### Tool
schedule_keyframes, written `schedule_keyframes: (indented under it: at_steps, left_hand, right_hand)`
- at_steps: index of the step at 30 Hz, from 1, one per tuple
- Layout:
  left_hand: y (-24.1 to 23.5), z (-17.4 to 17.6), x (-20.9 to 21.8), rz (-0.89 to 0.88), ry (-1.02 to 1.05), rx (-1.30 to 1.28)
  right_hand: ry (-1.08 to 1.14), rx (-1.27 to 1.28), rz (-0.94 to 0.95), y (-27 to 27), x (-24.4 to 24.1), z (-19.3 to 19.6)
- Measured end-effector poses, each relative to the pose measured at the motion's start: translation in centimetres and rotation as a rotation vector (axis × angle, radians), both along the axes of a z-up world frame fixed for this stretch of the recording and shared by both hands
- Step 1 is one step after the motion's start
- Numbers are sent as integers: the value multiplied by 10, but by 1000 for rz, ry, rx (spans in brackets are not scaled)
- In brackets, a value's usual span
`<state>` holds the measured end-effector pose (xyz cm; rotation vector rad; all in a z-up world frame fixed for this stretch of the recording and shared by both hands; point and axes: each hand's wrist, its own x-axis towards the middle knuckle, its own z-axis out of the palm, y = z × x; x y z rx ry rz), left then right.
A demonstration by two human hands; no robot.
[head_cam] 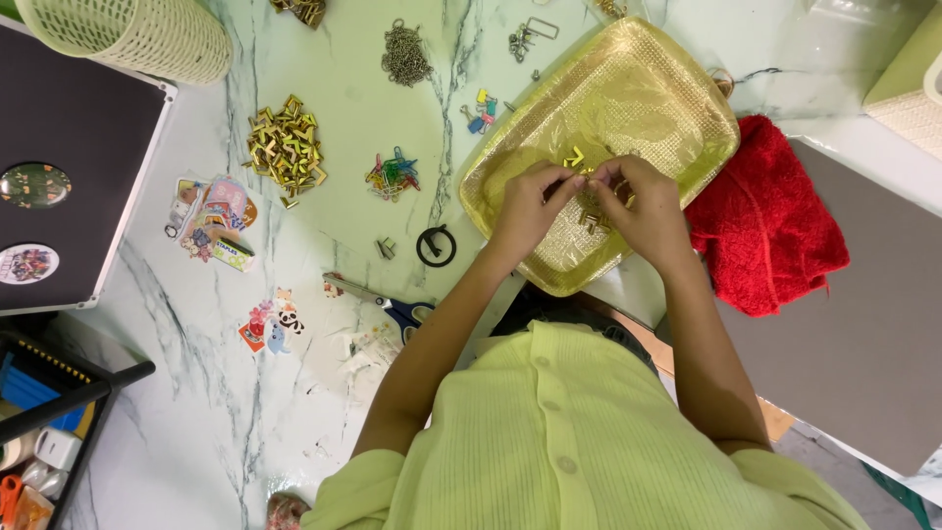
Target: Sorting small metal star clips and cutting a circular sticker from a sheet using scissors at a workbench.
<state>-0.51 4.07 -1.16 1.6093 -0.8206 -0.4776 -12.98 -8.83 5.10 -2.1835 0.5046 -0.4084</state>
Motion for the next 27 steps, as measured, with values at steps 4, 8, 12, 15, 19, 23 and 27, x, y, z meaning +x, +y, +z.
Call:
schedule_keyframes:
  at_steps: [4,8,12,15,19,23,27]
  left_hand:
    - [2,2,4,-33,-73,112]
    - [3,-1,8,-67,-176,105]
    - [7,15,10,-72,-59,114]
    - [9,13,10,-110,30,-25]
    - [8,5,8,-149,67,-28]
    - [4,-1,6,-158,1,75]
    - [5,4,-2,-144,-404,185]
  right_hand:
    - [-34,7,-22,-5,0,-8]
    - [-30,-114,-55,-15,-4,-11]
    - [45,-343,-32,-27,-11,-18]
    - [52,-353,51,-21,-14,-10]
    - [52,-471,57,-11,-8,-12]
    - [128,-562,68,-3,1,-6]
    - [222,-610,69,-4,3,-34]
